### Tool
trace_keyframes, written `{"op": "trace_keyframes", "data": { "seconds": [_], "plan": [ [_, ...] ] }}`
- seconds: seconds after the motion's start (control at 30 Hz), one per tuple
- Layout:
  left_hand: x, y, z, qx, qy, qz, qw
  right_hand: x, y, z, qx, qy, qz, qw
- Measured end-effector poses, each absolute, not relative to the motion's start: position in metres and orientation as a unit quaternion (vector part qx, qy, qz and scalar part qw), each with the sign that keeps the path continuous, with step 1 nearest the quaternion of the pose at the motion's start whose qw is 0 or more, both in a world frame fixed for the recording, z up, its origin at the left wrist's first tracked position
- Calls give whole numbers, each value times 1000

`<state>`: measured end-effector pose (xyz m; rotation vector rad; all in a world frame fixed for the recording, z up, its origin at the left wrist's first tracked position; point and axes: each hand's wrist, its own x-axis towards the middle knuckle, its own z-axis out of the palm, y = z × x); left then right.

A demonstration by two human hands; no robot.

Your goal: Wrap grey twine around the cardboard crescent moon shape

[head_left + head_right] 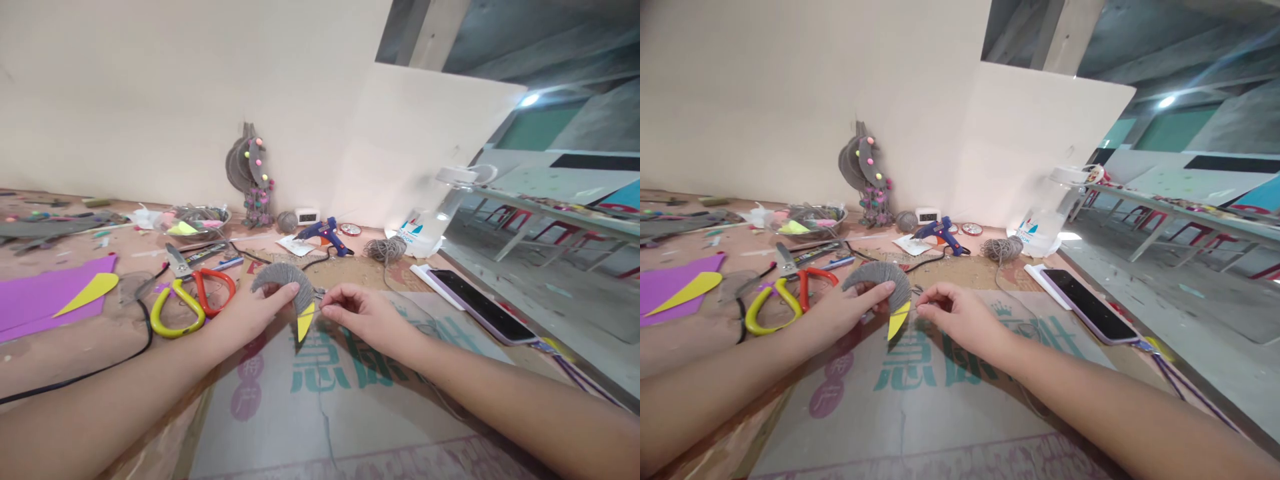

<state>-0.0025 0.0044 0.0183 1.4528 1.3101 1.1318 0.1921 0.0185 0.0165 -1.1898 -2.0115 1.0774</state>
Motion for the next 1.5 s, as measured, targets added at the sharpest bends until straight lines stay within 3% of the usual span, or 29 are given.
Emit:
{"op": "trace_keyframes", "data": {
  "seconds": [1.0, 1.5],
  "plan": [
    [-8, 10, 0, 613, 483, 406, 475, 188, 17, 16, -442, -763, 357, 308],
    [-6, 7, 2, 636, 445, 387, 498, 191, 22, 14, -399, -721, 472, 314]
  ]
}}
